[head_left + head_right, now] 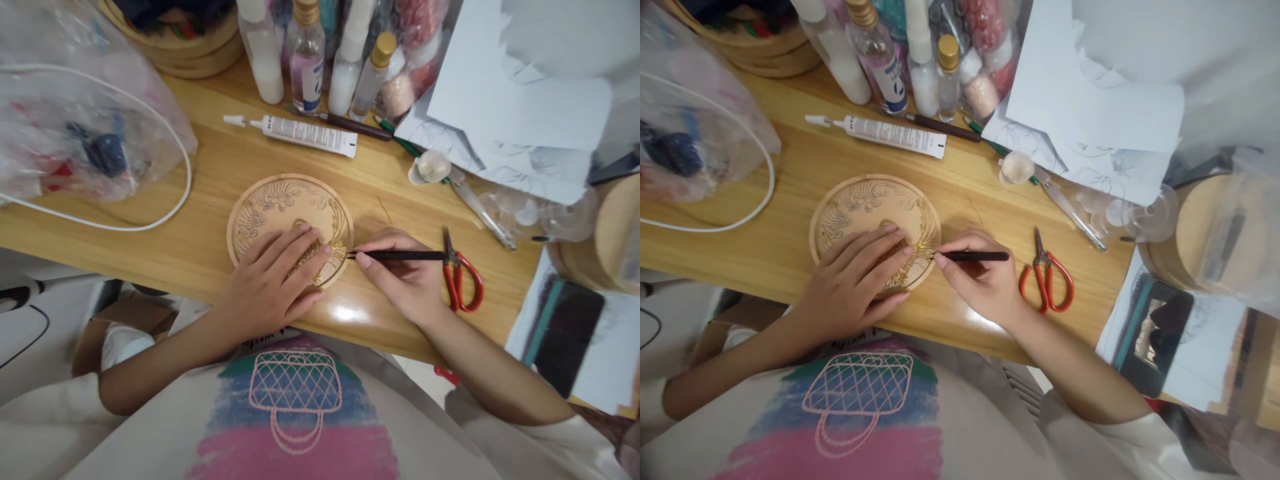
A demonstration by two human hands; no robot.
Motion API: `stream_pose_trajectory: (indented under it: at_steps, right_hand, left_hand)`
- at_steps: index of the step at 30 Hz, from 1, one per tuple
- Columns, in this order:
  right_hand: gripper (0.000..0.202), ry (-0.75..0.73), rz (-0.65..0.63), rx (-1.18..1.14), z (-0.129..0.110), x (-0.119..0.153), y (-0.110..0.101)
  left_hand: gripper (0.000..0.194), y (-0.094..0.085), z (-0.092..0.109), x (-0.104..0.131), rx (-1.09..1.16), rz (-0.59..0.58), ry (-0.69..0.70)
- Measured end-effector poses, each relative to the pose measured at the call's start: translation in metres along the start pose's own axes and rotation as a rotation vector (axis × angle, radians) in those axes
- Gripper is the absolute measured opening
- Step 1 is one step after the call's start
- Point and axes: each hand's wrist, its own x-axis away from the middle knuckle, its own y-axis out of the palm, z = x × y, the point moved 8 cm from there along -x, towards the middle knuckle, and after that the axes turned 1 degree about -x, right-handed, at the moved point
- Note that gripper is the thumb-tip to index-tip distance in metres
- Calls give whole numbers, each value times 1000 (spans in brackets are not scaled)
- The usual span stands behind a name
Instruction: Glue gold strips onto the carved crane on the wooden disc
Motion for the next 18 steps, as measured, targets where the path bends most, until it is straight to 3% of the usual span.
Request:
stream_pose_trajectory:
  at_steps: [18]
  right_hand:
    - [13,-43,-101,56,-3,-1,11]
  left_hand:
    - [49,1,-2,1,39,-16,-23]
